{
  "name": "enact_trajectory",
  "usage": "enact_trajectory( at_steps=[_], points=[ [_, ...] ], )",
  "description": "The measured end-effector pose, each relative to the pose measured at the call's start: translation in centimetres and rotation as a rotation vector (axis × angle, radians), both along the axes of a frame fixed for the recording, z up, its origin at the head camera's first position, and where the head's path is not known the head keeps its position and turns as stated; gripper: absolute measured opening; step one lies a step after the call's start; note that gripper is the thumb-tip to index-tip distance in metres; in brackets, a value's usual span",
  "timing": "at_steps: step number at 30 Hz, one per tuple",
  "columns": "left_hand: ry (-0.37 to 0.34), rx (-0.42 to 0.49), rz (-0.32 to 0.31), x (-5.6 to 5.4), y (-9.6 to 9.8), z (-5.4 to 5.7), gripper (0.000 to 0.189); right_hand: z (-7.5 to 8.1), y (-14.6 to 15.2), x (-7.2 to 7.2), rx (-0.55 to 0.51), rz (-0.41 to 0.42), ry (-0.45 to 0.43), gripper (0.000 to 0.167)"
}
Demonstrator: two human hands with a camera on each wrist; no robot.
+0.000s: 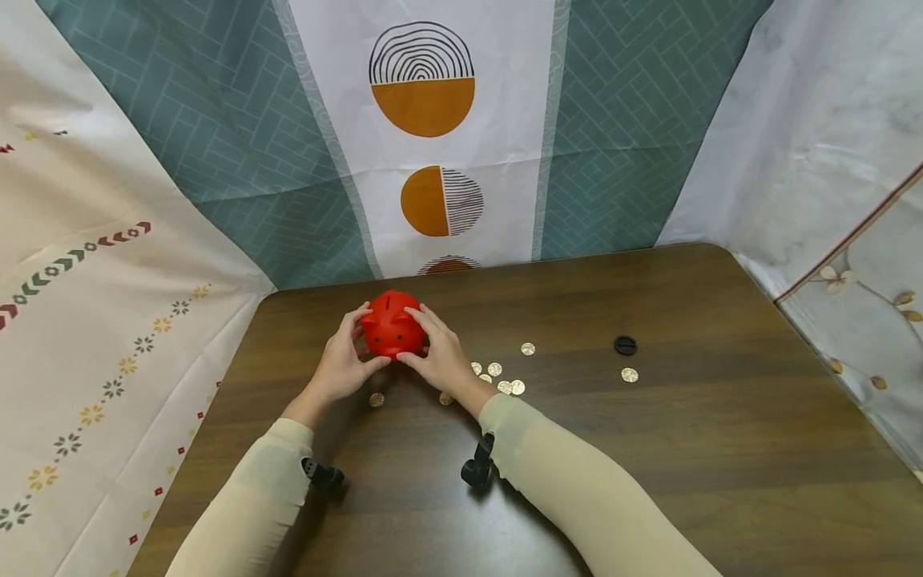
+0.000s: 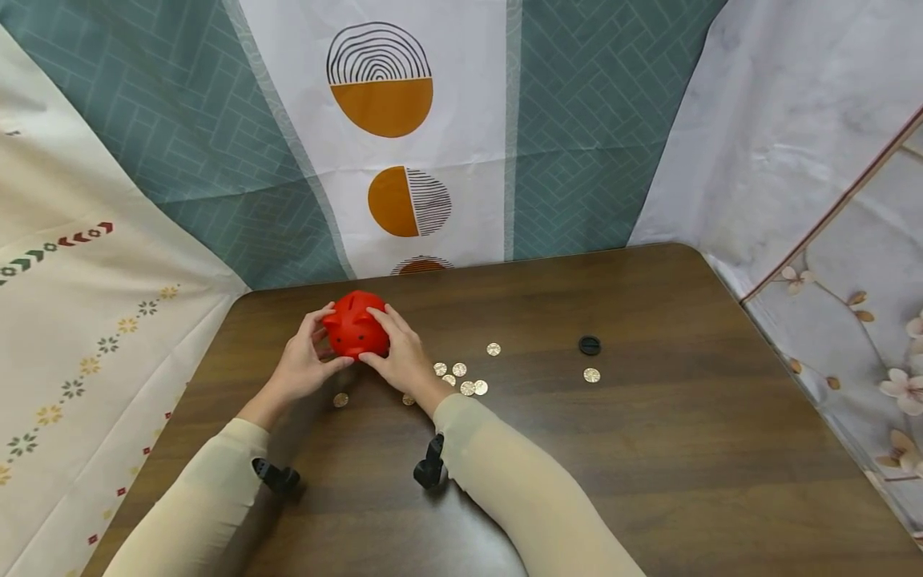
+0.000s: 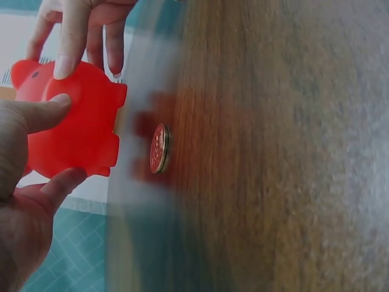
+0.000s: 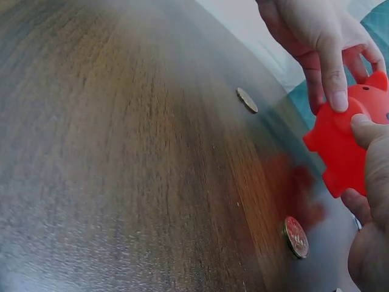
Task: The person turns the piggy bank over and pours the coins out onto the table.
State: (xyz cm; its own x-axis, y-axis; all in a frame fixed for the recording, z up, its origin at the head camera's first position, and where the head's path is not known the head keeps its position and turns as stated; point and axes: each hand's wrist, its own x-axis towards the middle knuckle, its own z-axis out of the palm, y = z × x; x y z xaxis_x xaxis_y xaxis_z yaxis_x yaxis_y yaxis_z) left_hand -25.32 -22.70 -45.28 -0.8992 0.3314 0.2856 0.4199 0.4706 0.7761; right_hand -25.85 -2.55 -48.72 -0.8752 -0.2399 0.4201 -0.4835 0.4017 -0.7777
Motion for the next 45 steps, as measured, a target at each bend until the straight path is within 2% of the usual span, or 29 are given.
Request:
enact_trajectory(
  at_steps=[6,15,20,27,28,36,45],
  points=[
    [0.013,-0.009,0.022,-0.6,-0.4,-0.7,0.086,-0.3,0.0,-0.4,-0.007,0.013,0.024,0.074],
    [0.015,-0.034,0.027,-0.6,-0.4,-1.3,0.085,-0.7,0.1,-0.5,-0.003,0.02,0.019,0.073],
    [0.015,-0.014,0.02,-0.5,-0.4,-1.6,0.085,-1.0,0.2,-0.5,-0.012,0.022,0.02,0.072],
    [0.0,-0.022,0.002,1.3,0.9,1.5,0.081,-1.2,0.4,-0.6,-0.036,0.03,0.026,0.072],
    [0.004,-0.024,0.0,1.4,0.9,1.6,0.08,-1.2,0.4,-0.6,-0.036,0.029,0.031,0.072],
    [0.028,-0.02,-0.011,1.2,0.6,1.6,0.08,-1.3,0.4,-1.0,-0.061,0.016,0.038,0.072],
    [0.034,-0.012,0.0,1.3,0.2,1.0,0.082,-1.8,0.3,-0.8,-0.086,0.001,0.002,0.072]
  ],
)
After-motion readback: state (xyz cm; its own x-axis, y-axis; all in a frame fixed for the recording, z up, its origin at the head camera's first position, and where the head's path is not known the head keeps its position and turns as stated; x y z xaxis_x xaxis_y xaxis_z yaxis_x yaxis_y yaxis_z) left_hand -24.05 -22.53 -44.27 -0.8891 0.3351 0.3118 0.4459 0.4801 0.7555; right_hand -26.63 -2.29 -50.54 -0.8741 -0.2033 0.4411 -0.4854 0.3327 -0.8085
